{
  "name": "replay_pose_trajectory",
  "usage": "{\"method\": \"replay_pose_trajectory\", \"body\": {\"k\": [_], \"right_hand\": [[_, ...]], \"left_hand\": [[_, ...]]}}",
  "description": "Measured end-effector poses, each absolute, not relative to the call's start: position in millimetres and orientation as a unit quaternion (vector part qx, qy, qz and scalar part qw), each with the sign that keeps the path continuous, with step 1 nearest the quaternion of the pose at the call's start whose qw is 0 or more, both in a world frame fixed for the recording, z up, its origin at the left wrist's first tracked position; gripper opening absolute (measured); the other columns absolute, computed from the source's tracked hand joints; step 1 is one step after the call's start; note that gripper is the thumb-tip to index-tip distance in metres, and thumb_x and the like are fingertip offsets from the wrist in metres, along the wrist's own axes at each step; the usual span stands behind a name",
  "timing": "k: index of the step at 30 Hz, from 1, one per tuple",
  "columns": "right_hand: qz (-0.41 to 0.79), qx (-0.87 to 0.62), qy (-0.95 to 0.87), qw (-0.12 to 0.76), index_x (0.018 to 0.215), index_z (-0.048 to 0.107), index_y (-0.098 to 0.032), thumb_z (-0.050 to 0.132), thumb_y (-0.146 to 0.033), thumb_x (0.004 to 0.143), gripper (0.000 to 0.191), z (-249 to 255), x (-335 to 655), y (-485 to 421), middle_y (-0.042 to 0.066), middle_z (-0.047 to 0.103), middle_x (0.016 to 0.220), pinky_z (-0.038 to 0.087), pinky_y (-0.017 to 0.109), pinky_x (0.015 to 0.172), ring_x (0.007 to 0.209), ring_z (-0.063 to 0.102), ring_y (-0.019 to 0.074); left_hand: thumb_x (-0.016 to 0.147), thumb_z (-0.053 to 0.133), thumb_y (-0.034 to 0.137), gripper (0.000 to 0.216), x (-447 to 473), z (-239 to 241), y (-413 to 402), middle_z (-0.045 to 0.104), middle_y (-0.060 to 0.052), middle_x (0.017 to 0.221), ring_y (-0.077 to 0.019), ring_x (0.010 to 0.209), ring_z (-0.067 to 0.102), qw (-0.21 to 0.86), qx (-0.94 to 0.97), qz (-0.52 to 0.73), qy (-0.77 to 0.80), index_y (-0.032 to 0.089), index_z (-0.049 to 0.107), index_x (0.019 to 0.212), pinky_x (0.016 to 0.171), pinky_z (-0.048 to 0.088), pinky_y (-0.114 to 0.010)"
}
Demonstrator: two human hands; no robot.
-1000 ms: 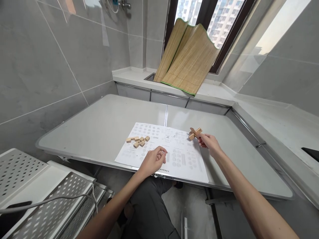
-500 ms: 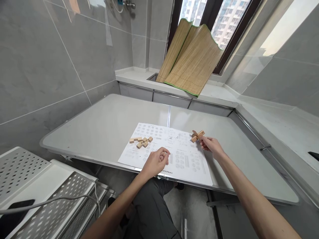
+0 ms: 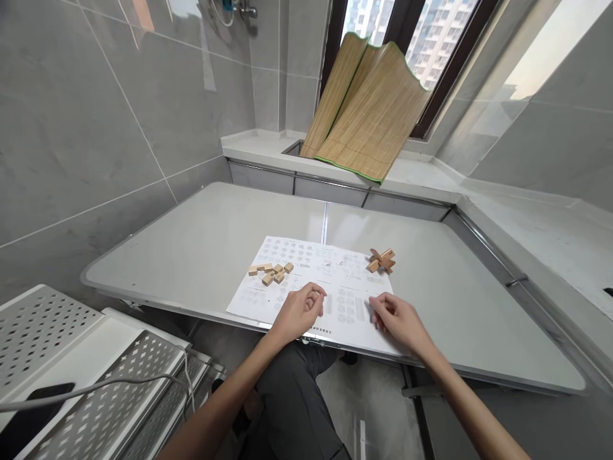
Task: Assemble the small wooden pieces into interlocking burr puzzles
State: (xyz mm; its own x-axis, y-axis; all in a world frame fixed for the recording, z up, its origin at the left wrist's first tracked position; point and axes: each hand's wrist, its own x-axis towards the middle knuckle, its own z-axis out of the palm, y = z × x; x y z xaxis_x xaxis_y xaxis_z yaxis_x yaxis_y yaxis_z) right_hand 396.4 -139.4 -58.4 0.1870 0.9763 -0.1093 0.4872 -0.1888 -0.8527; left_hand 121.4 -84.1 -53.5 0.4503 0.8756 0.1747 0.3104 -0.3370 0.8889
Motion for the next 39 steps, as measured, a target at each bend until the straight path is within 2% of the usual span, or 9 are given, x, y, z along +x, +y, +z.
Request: {"method": "replay_pose_trajectory", "body": {"k": [8,11,13,16,21,26,30,35,39], "right_hand": [[0.246,-0.685,-0.555,0.404,0.075,0.061,-0.023,0.056,-0.069,0.096,0.05,-78,382,-168,-0.001,0.06,0.06,0.038,0.027,0.055,0.056,0.05,0.0156],[0.221,-0.686,-0.56,0.408,0.076,0.06,-0.023,0.057,-0.065,0.097,0.047,-80,381,-167,-0.001,0.059,0.061,0.04,0.027,0.06,0.059,0.051,0.0161],[0.212,-0.687,-0.561,0.411,0.075,0.06,-0.023,0.057,-0.063,0.097,0.046,-79,379,-166,-0.001,0.058,0.061,0.041,0.027,0.062,0.06,0.051,0.016],[0.207,-0.687,-0.56,0.415,0.075,0.059,-0.023,0.057,-0.062,0.097,0.045,-78,378,-165,-0.002,0.058,0.061,0.041,0.026,0.063,0.059,0.051,0.016],[0.206,-0.683,-0.559,0.422,0.075,0.06,-0.024,0.055,-0.063,0.097,0.045,-76,377,-164,-0.001,0.06,0.061,0.042,0.026,0.063,0.059,0.054,0.0168],[0.203,-0.684,-0.554,0.428,0.074,0.06,-0.024,0.055,-0.066,0.096,0.048,-74,377,-164,0.0,0.062,0.061,0.044,0.027,0.063,0.058,0.055,0.0175],[0.201,-0.682,-0.551,0.436,0.075,0.061,-0.024,0.055,-0.068,0.095,0.049,-73,376,-164,0.0,0.063,0.06,0.044,0.027,0.062,0.057,0.055,0.0172],[0.206,-0.683,-0.548,0.437,0.075,0.059,-0.024,0.055,-0.066,0.096,0.047,-72,377,-164,0.0,0.062,0.061,0.044,0.027,0.063,0.058,0.055,0.0169],[0.202,-0.683,-0.552,0.433,0.075,0.059,-0.024,0.054,-0.065,0.096,0.047,-73,377,-164,0.001,0.062,0.061,0.044,0.027,0.063,0.059,0.055,0.0173]], "left_hand": [[0.104,0.047,0.034,0.021,111,-41,-89,0.074,0.0,0.079,-0.0155,0.065,0.065,0.428,0.751,0.334,0.375,0.022,0.064,0.108,0.064,0.05,-0.026],[0.104,0.048,0.03,0.019,87,-35,-86,0.074,-0.006,0.102,-0.022,0.095,0.068,0.279,0.773,0.386,0.419,0.023,0.065,0.11,0.088,0.053,-0.034],[0.101,0.047,0.022,0.019,66,-32,-77,0.07,-0.01,0.118,-0.0268,0.116,0.061,0.175,0.775,0.412,0.447,0.022,0.062,0.113,0.105,0.048,-0.043],[0.092,0.051,0.015,0.034,35,-32,-58,0.063,-0.016,0.132,-0.0326,0.128,0.053,0.085,0.766,0.391,0.504,0.018,0.056,0.126,0.112,0.044,-0.05],[0.094,0.046,0.018,0.041,4,-36,-39,0.064,-0.019,0.133,-0.037,0.126,0.058,0.066,0.783,0.289,0.546,0.015,0.05,0.135,0.109,0.045,-0.055],[0.095,0.049,0.027,0.043,1,-34,-44,0.065,-0.014,0.136,-0.0331,0.118,0.065,0.121,0.797,0.262,0.53,0.019,0.049,0.137,0.105,0.049,-0.05],[0.088,0.057,0.032,0.059,1,-24,-44,0.059,-0.013,0.139,-0.0296,0.116,0.065,0.191,0.824,0.229,0.482,0.02,0.044,0.145,0.1,0.053,-0.043],[0.082,0.073,0.054,0.087,5,-10,-26,0.063,-0.013,0.132,-0.028,0.098,0.068,0.229,0.831,0.172,0.477,0.021,0.038,0.155,0.084,0.055,-0.039],[0.072,0.082,0.064,0.097,16,-6,-6,0.057,-0.015,0.147,-0.035,0.114,0.065,0.224,0.851,0.152,0.451,0.022,0.046,0.152,0.088,0.053,-0.04]]}}
